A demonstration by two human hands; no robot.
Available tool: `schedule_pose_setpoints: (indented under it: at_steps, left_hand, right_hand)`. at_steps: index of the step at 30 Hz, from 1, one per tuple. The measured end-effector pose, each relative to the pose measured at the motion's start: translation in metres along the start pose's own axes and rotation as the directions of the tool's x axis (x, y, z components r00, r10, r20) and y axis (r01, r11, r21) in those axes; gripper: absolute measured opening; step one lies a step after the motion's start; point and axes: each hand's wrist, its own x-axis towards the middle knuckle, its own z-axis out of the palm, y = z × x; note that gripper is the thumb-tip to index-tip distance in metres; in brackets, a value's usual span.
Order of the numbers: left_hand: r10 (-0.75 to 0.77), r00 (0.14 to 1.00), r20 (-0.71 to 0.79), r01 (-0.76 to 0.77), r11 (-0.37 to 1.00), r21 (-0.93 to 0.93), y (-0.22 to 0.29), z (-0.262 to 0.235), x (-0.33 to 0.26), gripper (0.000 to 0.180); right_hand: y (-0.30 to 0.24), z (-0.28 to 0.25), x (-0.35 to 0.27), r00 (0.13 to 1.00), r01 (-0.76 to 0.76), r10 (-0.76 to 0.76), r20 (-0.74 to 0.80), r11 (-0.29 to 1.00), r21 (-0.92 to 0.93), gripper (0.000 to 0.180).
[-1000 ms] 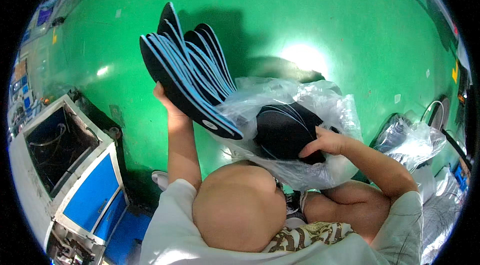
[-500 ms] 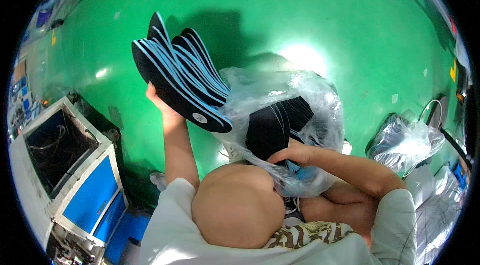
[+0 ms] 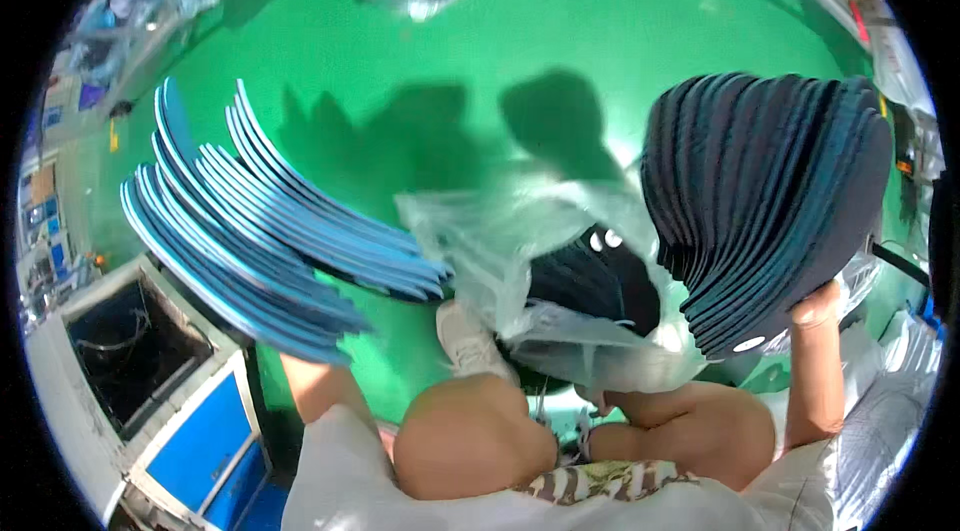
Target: The person inserts blue insoles into several black and blue sneakers on a workbench, then retrieves a large stack of blue insoles from a plastic bag on the floor and places them on the workbench before continuing to insert them into the shoes.
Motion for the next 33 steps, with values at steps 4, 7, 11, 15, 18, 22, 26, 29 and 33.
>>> schedule_pose_setpoints:
  at_steps: [4,7,11,15,18,22,26,29,33]
  left_hand:
    - [-0.178,0.975,0.134,0.101,0.891,0.443,0.007,0.039,0.003,0.074]
    - [-0.429,0.811,0.398,0.036,0.715,0.698,0.021,0.096,-0.029,0.077]
    - [-0.587,0.346,0.732,0.306,0.808,0.503,0.087,0.23,-0.112,0.083]
    - [-0.725,0.241,0.645,0.713,0.583,0.389,0.194,0.317,-0.181,0.097]
    - [-0.765,0.159,0.624,0.718,0.524,0.458,0.271,0.35,-0.203,0.096]
    - [-0.652,0.11,0.75,0.291,0.743,0.603,0.375,0.405,-0.233,0.1]
    - [-0.359,-0.255,0.898,0.077,0.918,0.389,0.396,0.405,-0.255,0.098]
    - [-0.37,-0.392,0.843,0.1,0.893,0.439,0.454,0.448,-0.325,0.092]
    - [-0.28,-0.221,0.934,-0.437,0.885,0.162,0.484,0.43,-0.384,0.094]
  right_hand:
    - [-0.008,-0.015,-0.051,0.917,0.3,-0.219,-0.335,0.929,0.215,0.074]
    - [-0.03,0.004,-0.088,0.877,0.336,-0.192,-0.441,0.901,0.275,0.073]
    - [-0.06,0.06,-0.142,0.858,0.308,-0.097,-0.505,0.883,0.355,0.072]
    - [-0.098,0.138,-0.201,0.859,0.282,-0.029,-0.511,0.859,0.427,0.071]
    - [-0.146,0.203,-0.248,0.86,0.295,-0.032,-0.509,0.845,0.446,0.07]
    - [-0.201,0.29,-0.311,0.823,0.413,-0.153,-0.547,0.823,0.391,0.068]
    - [-0.229,0.368,-0.371,0.71,0.565,-0.283,-0.645,0.775,0.281,0.067]
    - [-0.236,0.437,-0.427,0.421,0.686,-0.276,-0.864,0.72,0.104,0.067]
    - [-0.219,0.493,-0.489,-0.01,0.777,-0.184,-0.983,0.618,-0.123,0.06]
